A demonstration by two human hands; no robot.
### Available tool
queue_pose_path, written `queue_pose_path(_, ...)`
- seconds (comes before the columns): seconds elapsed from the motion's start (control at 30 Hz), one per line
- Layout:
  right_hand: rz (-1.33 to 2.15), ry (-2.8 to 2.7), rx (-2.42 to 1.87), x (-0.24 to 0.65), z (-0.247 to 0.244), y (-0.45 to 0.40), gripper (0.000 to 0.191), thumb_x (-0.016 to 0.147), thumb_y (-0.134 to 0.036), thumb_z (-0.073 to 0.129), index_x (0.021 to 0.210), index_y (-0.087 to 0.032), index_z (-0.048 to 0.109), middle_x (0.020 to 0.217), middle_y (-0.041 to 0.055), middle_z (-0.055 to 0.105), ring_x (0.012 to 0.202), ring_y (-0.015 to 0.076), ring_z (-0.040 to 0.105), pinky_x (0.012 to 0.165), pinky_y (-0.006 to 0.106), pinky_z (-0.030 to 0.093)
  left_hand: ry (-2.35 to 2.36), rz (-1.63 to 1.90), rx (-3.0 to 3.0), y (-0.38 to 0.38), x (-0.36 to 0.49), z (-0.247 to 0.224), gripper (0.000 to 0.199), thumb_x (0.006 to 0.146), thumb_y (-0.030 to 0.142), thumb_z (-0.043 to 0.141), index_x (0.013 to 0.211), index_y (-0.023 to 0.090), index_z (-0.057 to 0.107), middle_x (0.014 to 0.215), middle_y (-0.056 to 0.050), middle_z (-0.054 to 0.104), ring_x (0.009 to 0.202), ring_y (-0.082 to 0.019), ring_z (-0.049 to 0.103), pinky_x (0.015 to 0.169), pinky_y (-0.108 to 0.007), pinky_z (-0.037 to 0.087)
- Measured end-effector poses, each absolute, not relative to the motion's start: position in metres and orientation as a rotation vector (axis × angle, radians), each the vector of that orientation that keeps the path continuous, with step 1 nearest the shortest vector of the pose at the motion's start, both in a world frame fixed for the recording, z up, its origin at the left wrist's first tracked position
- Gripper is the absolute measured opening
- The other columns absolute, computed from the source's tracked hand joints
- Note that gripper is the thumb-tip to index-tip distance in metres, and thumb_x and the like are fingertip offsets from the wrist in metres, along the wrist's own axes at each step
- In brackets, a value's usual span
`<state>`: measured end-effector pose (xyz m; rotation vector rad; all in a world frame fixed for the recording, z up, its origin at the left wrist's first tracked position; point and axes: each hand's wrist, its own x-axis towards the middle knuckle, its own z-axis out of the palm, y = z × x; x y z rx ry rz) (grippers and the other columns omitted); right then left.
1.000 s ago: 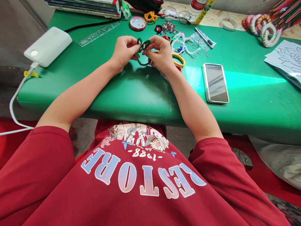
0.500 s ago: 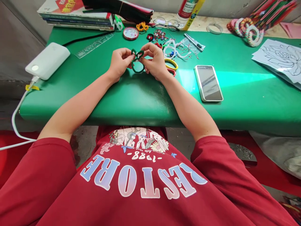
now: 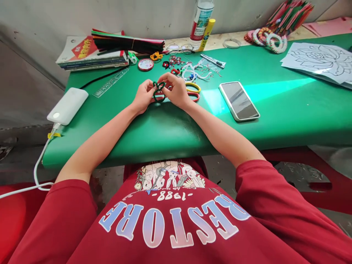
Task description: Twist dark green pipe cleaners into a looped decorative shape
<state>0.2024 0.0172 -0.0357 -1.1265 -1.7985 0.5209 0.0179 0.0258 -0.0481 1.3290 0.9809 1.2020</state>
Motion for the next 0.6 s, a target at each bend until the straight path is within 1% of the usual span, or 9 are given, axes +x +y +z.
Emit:
queue_pose_path(0.07, 0.418, -1.873, -1.066, 0.206, -0.038, 0.017, 0.030, 0.110, 0.000, 0.068, 0.122, -0.023, 0.082, 0.126, 0.0112, 0.085, 0.113, 0.0316, 0.083, 0.112, 0.044, 0.075, 0.956, 1.200, 1.308, 0.030, 0.020, -0.048, 0.062, 0.117, 0.041, 0.109, 0.101, 0.025, 0.052, 0.103, 0.001, 0.076, 0.126, -0.030, 0.095, 0.115, -0.050, 0.085)
queue_pose_path(0.13, 0.311, -1.946, -0.990, 0.208, -0.041, 0.017, 0.032, 0.110, -0.001, 0.064, 0.122, -0.021, 0.086, 0.129, 0.0137, 0.083, 0.119, 0.0341, 0.082, 0.115, 0.048, 0.075, 0.949, 1.232, 1.300, 0.036, 0.022, -0.051, 0.064, 0.114, 0.037, 0.111, 0.098, 0.025, 0.050, 0.095, 0.004, 0.069, 0.115, -0.025, 0.092, 0.113, -0.044, 0.085)
queue_pose_path(0.23, 0.230, -2.000, -0.926, 0.210, -0.046, 0.016, 0.034, 0.112, -0.007, 0.063, 0.127, -0.018, 0.092, 0.128, 0.0147, 0.080, 0.116, 0.0350, 0.082, 0.111, 0.049, 0.075, 0.973, 1.316, 1.319, 0.043, 0.024, -0.056, 0.066, 0.113, 0.032, 0.110, 0.095, 0.026, 0.047, 0.088, 0.006, 0.059, 0.098, -0.019, 0.083, 0.108, -0.036, 0.083)
queue_pose_path(0.33, 0.194, -2.002, -0.947, 0.208, -0.050, 0.015, 0.031, 0.121, -0.013, 0.067, 0.132, -0.019, 0.095, 0.127, 0.0144, 0.078, 0.111, 0.0346, 0.081, 0.108, 0.050, 0.075, 1.010, 1.365, 1.372, 0.044, 0.026, -0.059, 0.063, 0.114, 0.032, 0.106, 0.094, 0.027, 0.046, 0.088, 0.006, 0.057, 0.088, -0.016, 0.076, 0.100, -0.030, 0.082)
queue_pose_path(0.4, 0.148, -1.965, -1.000, 0.205, -0.050, 0.016, 0.024, 0.126, -0.020, 0.073, 0.128, -0.023, 0.097, 0.130, 0.0149, 0.078, 0.111, 0.0355, 0.080, 0.110, 0.053, 0.073, 1.037, 1.374, 1.437, 0.041, 0.026, -0.058, 0.064, 0.114, 0.036, 0.105, 0.094, 0.027, 0.045, 0.087, 0.006, 0.057, 0.085, -0.016, 0.074, 0.095, -0.028, 0.079)
queue_pose_path(0.47, 0.099, -1.909, -1.044, 0.203, -0.047, 0.016, 0.023, 0.130, -0.027, 0.078, 0.119, -0.026, 0.098, 0.134, 0.0159, 0.079, 0.113, 0.0372, 0.079, 0.114, 0.057, 0.070, 1.078, 1.365, 1.512, 0.035, 0.027, -0.055, 0.065, 0.115, 0.040, 0.104, 0.093, 0.028, 0.044, 0.085, 0.006, 0.057, 0.082, -0.016, 0.072, 0.089, -0.027, 0.076)
queue_pose_path(0.53, 0.065, -1.872, -1.052, 0.202, -0.042, 0.015, 0.030, 0.132, -0.034, 0.078, 0.110, -0.028, 0.098, 0.129, 0.0161, 0.080, 0.116, 0.0394, 0.077, 0.119, 0.061, 0.067, 1.138, 1.360, 1.571, 0.030, 0.028, -0.051, 0.062, 0.116, 0.037, 0.101, 0.092, 0.029, 0.044, 0.083, 0.006, 0.058, 0.079, -0.017, 0.070, 0.084, -0.026, 0.072)
queue_pose_path(0.6, 0.050, -1.880, -1.036, 0.203, -0.034, 0.013, 0.037, 0.135, -0.039, 0.075, 0.106, -0.029, 0.097, 0.120, 0.0158, 0.081, 0.117, 0.0418, 0.075, 0.121, 0.066, 0.065, 1.195, 1.364, 1.619, 0.025, 0.028, -0.046, 0.056, 0.116, 0.031, 0.097, 0.090, 0.028, 0.047, 0.080, 0.006, 0.059, 0.077, -0.017, 0.069, 0.080, -0.024, 0.065)
